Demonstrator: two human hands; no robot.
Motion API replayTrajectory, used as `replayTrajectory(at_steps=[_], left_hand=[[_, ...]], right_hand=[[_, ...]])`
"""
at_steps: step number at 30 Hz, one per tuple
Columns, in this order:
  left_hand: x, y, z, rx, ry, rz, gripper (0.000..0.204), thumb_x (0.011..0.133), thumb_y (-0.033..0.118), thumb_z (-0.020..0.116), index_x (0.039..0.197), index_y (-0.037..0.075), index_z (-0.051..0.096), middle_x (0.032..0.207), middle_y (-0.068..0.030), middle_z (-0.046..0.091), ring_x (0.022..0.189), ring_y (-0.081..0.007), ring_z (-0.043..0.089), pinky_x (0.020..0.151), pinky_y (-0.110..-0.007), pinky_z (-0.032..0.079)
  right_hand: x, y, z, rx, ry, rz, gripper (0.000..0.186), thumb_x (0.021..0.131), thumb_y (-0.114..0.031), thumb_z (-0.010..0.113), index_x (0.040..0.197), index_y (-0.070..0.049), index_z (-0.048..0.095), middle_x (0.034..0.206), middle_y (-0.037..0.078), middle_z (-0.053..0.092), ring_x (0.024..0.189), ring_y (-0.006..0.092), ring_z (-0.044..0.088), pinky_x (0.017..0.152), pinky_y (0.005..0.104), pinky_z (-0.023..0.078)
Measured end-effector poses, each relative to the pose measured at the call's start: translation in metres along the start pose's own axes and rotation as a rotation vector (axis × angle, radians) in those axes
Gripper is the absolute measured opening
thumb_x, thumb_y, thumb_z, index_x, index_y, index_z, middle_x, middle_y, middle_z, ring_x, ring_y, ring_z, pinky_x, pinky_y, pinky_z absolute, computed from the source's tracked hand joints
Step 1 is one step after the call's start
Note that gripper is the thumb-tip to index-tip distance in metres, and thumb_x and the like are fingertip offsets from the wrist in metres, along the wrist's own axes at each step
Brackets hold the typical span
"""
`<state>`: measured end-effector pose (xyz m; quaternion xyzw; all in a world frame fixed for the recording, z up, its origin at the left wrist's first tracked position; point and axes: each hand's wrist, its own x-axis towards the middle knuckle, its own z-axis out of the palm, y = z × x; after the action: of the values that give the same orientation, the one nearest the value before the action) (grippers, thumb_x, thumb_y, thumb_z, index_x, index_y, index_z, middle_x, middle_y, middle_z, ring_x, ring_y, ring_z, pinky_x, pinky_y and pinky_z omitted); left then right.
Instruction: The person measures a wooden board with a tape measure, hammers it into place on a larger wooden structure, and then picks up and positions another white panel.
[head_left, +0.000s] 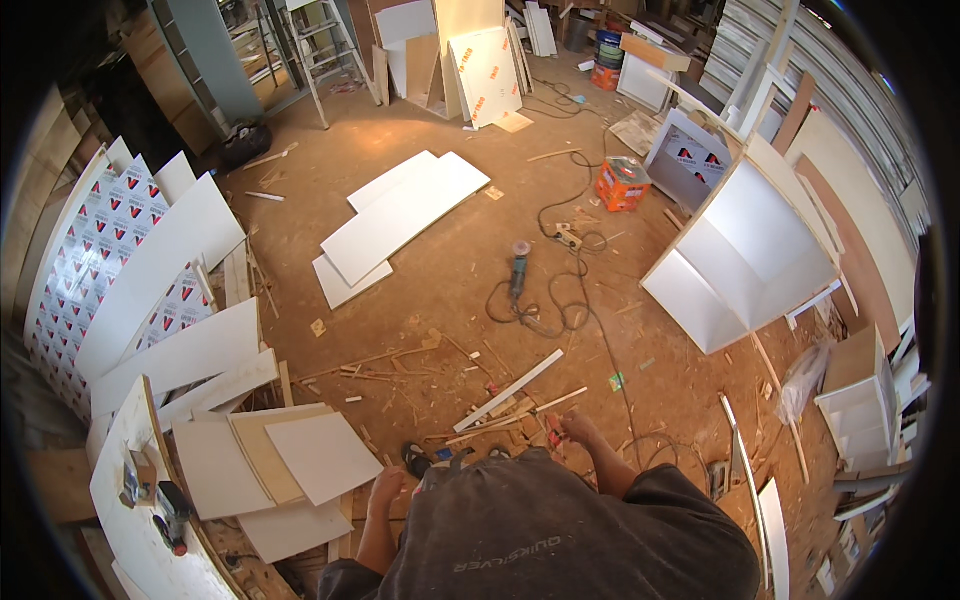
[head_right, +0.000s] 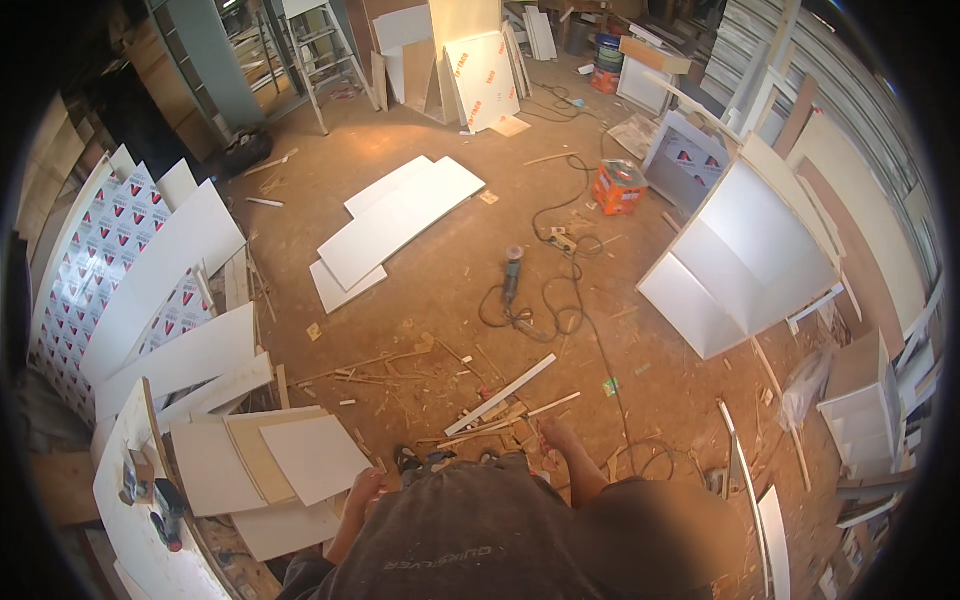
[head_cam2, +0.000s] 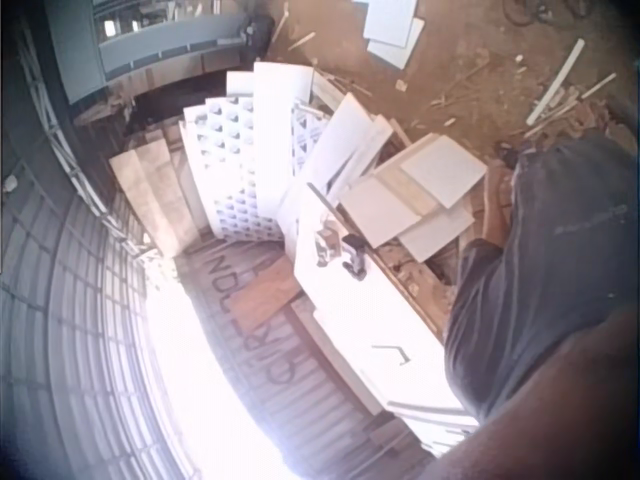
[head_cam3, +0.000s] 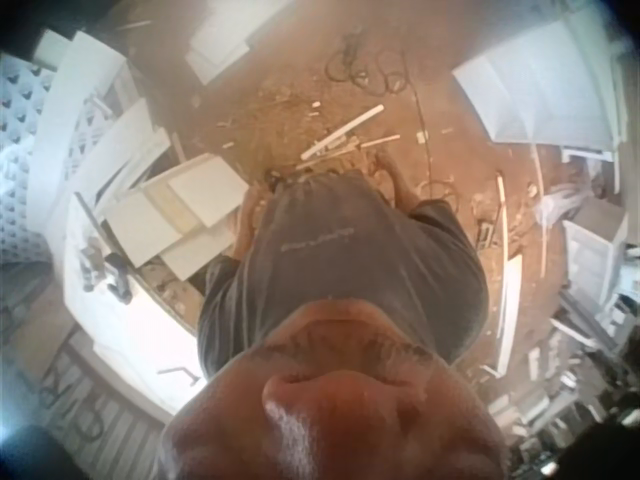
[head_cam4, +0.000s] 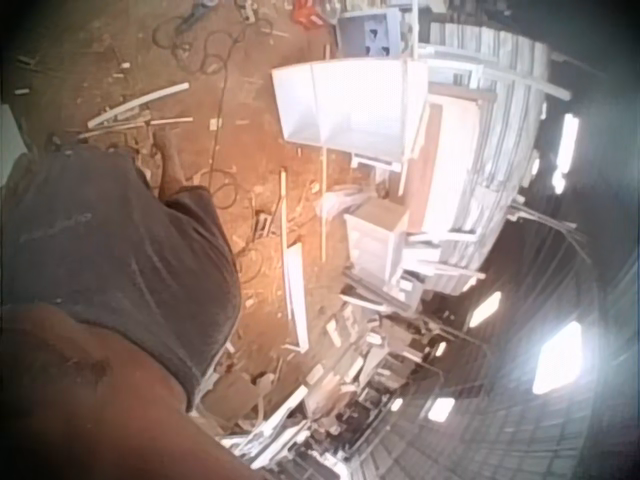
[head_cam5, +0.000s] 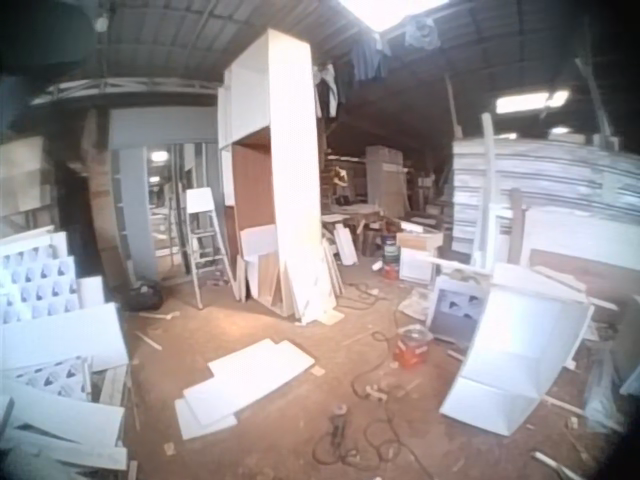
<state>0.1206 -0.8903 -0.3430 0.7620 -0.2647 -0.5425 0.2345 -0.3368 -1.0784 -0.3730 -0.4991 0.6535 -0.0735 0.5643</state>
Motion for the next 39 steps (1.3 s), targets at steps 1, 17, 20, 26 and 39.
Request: replayTrajectory(at_steps=[1,17,20,26,39], left_hand=[[0.004,-0.007,-0.004,0.053,-0.012,0.039,0.024,0.088,0.022,0.052,0.095,0.001,0.059,0.082,-0.0119,0.065,0.066,-0.0202,0.064,0.053,-0.033,0.050],[-0.027,-0.006,-0.020,-0.018,-0.076,-0.150,0.029,0.091,0.024,0.054,0.106,0.003,0.065,0.092,-0.0077,0.065,0.077,-0.0180,0.066,0.066,-0.031,0.055],[-0.070,0.033,-0.034,0.161,-0.400,-0.179,0.031,0.092,0.025,0.057,0.113,0.004,0.064,0.098,-0.0082,0.066,0.083,-0.0174,0.066,0.071,-0.031,0.056],[-0.180,0.072,-0.059,0.323,-0.746,-0.138,0.031,0.086,0.021,0.063,0.111,0.002,0.066,0.099,-0.0100,0.067,0.091,-0.0166,0.064,0.078,-0.031,0.055],[-0.161,0.075,-0.033,0.557,-0.733,0.252,0.038,0.082,0.018,0.064,0.116,0.001,0.063,0.109,-0.0224,0.066,0.103,-0.0344,0.063,0.085,-0.041,0.048]], right_hand=[[0.002,-0.001,0.002,-0.002,-0.014,-0.011,0.033,0.090,-0.024,0.045,0.083,0.003,0.063,0.070,0.014,0.064,0.057,0.0228,0.065,0.049,0.0356,0.052],[-0.007,-0.012,0.015,0.057,-0.005,0.098,0.027,0.092,-0.027,0.053,0.103,-0.002,0.058,0.079,0.009,0.063,0.065,0.0192,0.064,0.054,0.0329,0.051],[-0.005,0.008,0.008,-0.003,-0.017,0.123,0.032,0.091,-0.027,0.054,0.113,-0.004,0.058,0.085,0.008,0.063,0.067,0.0176,0.064,0.056,0.0317,0.051],[0.003,0.034,0.018,-0.059,-0.066,0.147,0.036,0.090,-0.025,0.056,0.121,-0.006,0.056,0.086,0.008,0.063,0.068,0.0176,0.064,0.057,0.0313,0.050],[-0.005,0.010,0.020,0.036,-0.034,0.142,0.041,0.090,-0.022,0.055,0.127,-0.005,0.053,0.089,0.010,0.063,0.071,0.0193,0.065,0.060,0.0327,0.051]])
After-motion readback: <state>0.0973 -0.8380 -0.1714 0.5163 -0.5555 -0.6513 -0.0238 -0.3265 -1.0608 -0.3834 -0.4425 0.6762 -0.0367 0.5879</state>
